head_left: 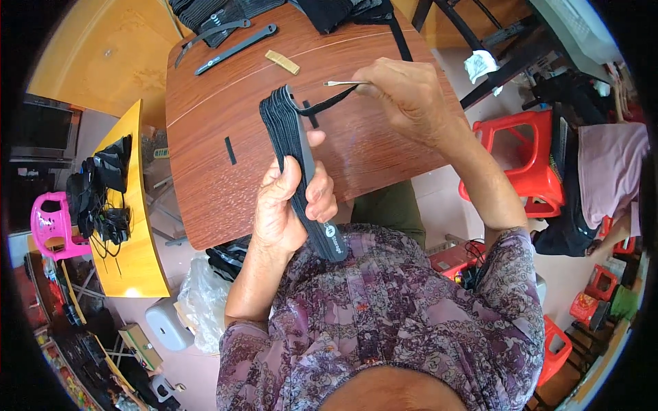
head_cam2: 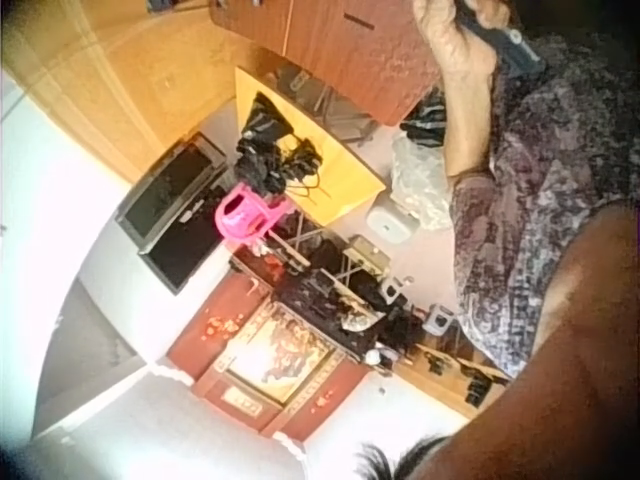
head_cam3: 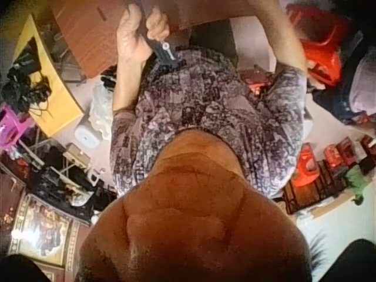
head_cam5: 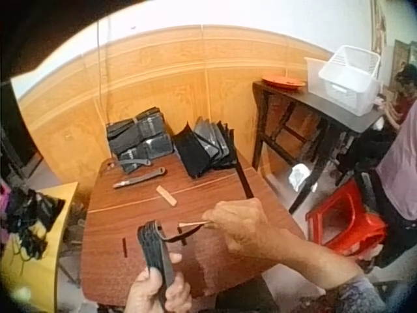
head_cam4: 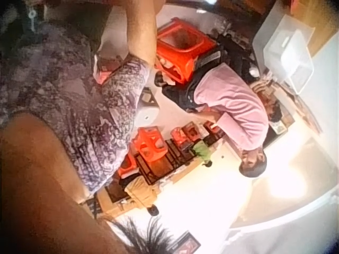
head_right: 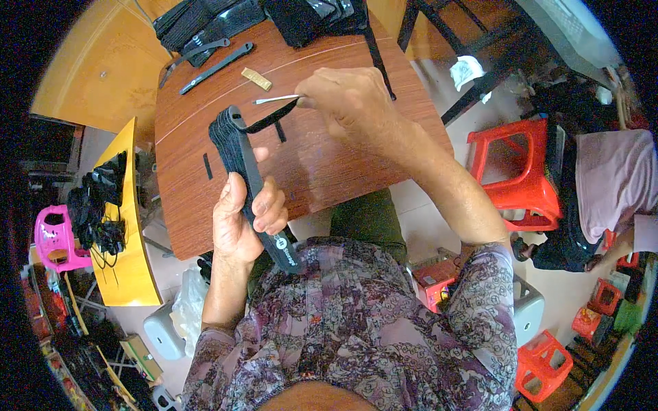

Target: Trimming and stacking flexible black plastic straps at an industrial workspace.

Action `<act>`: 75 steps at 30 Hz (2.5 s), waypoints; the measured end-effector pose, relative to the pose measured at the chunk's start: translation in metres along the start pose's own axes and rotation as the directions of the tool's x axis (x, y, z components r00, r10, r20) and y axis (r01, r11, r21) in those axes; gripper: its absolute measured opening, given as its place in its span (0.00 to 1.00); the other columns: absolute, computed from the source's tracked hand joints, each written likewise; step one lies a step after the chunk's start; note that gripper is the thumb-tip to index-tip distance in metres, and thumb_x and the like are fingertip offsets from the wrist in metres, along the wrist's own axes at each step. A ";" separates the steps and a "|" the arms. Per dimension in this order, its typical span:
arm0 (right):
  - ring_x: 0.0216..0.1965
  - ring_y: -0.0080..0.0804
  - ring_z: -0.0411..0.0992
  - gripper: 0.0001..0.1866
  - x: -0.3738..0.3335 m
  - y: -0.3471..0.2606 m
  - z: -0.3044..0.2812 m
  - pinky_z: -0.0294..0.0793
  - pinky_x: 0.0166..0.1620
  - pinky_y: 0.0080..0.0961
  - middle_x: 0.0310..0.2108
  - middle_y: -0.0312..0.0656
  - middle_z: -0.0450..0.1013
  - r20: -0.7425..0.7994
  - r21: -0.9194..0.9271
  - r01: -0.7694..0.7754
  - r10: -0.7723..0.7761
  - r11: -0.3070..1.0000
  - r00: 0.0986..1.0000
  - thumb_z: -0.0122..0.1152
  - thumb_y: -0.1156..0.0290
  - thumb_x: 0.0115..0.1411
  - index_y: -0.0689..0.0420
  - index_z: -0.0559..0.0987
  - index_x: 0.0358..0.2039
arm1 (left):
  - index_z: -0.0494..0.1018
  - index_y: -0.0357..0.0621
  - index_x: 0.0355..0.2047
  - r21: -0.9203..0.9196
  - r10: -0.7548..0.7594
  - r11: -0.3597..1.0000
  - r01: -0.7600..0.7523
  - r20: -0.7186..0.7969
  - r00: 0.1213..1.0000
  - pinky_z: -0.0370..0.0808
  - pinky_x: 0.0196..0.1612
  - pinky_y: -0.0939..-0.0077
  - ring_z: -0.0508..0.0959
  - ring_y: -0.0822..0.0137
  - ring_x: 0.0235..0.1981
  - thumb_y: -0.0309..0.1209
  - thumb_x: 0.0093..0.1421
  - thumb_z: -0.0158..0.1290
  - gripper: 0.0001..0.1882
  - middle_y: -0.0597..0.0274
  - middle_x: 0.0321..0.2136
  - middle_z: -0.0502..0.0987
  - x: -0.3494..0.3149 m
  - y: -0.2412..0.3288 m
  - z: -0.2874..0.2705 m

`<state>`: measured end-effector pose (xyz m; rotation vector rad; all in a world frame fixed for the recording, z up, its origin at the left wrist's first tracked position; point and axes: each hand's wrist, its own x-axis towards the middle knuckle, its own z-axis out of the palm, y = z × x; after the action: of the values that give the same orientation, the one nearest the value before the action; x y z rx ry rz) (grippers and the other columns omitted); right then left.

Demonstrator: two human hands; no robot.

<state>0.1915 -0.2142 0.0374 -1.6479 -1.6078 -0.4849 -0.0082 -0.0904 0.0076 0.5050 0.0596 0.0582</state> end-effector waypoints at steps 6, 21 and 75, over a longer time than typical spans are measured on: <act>0.24 0.42 0.72 0.09 -0.006 0.002 0.006 0.68 0.25 0.30 0.22 0.46 0.71 -0.001 0.079 -0.011 0.011 0.997 1.000 0.61 0.82 0.47 0.63 0.75 0.32 | 0.60 0.49 0.57 0.036 0.039 0.999 -0.039 0.004 0.999 0.62 0.20 0.73 0.63 0.70 0.15 0.44 0.64 0.44 0.24 0.63 0.19 0.63 0.004 -0.002 -0.002; 0.25 0.40 0.74 0.10 -0.010 -0.019 0.003 0.70 0.26 0.29 0.24 0.46 0.72 0.059 0.142 -0.053 0.045 0.988 0.997 0.60 0.83 0.46 0.66 0.77 0.32 | 0.67 0.33 0.44 0.014 0.062 0.998 -0.061 -0.165 0.984 0.76 0.39 0.53 0.78 0.47 0.32 0.29 0.56 0.53 0.17 0.47 0.28 0.74 0.013 0.005 -0.008; 0.17 0.31 0.72 0.07 -0.011 -0.061 0.013 0.67 0.22 0.25 0.13 0.42 0.68 0.292 0.127 -0.589 0.538 0.798 0.791 0.49 0.78 0.60 0.58 0.75 0.37 | 0.69 0.40 0.41 0.334 0.328 0.925 -0.183 -0.455 0.828 0.73 0.23 0.75 0.74 0.68 0.19 0.22 0.51 0.58 0.16 0.52 0.31 0.78 0.027 -0.006 0.000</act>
<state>0.1281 -0.2182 0.0369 -1.9623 -1.1742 0.2063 0.0190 -0.0932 0.0033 0.7683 0.5237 0.4584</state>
